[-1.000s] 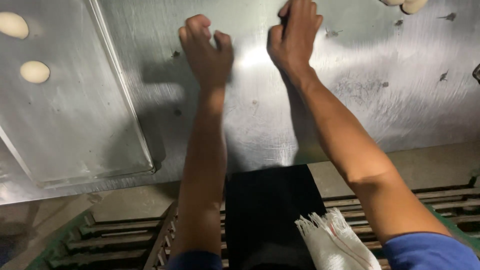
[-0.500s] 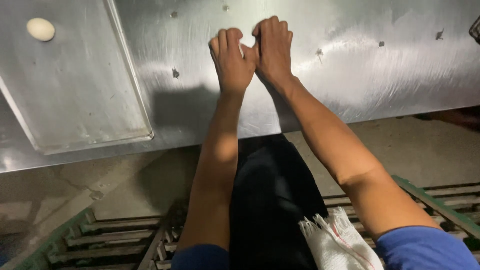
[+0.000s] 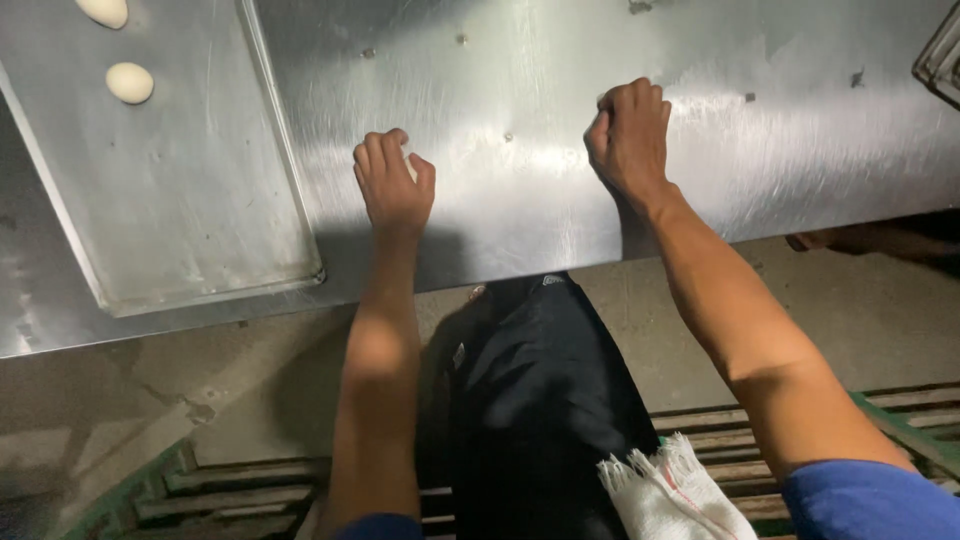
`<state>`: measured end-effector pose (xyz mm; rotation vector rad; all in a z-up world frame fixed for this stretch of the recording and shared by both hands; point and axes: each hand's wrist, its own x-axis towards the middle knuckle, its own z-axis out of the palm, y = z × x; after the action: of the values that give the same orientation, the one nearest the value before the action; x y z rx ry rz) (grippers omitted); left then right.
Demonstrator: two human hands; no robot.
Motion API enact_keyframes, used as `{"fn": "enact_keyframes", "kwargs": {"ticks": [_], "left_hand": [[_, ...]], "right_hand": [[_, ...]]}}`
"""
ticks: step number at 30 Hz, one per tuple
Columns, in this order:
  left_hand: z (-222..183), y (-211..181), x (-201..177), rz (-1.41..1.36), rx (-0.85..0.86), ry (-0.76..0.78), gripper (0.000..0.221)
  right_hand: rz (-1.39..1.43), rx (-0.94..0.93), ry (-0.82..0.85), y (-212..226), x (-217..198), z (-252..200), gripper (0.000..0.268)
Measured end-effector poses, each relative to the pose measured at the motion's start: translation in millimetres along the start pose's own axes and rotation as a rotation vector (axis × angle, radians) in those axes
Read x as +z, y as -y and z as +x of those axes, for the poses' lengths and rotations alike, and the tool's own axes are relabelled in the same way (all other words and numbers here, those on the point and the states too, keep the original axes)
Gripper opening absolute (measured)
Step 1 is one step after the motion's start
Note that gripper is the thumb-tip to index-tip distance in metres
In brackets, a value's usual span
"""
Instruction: Rolling dough into small balls and placing them onto a baking tray.
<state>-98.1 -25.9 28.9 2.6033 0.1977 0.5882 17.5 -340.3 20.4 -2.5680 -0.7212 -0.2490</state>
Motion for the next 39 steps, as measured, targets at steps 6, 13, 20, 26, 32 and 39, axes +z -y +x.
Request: {"fn": "enact_keyframes", "kwargs": {"ticks": [6, 13, 20, 26, 32, 39], "left_hand": [[44, 19, 25, -0.040, -0.108, -0.073, 0.034], [107, -10, 85, -0.091, -0.109, -0.294, 0.028], [92, -52, 90, -0.189, -0.133, -0.218, 0.030], [76, -47, 56, -0.268, -0.050, 0.042, 0.035], [58, -38, 65, -0.187, -0.004, 0.073, 0.029], [30, 24, 27, -0.073, 0.015, 0.013, 0.032]], "right_hand": [[0.055, 0.018, -0.044, -13, 16, 53, 0.031], [0.084, 0.048, -0.109, 9, 51, 112, 0.034], [0.275, 0.080, -0.075, 57, 44, 110, 0.033], [0.354, -0.083, 0.095, 42, 14, 100, 0.025], [0.305, -0.015, 0.095, 58, 30, 91, 0.029], [0.284, -0.115, 0.122, 19, -5, 43, 0.035]]}}
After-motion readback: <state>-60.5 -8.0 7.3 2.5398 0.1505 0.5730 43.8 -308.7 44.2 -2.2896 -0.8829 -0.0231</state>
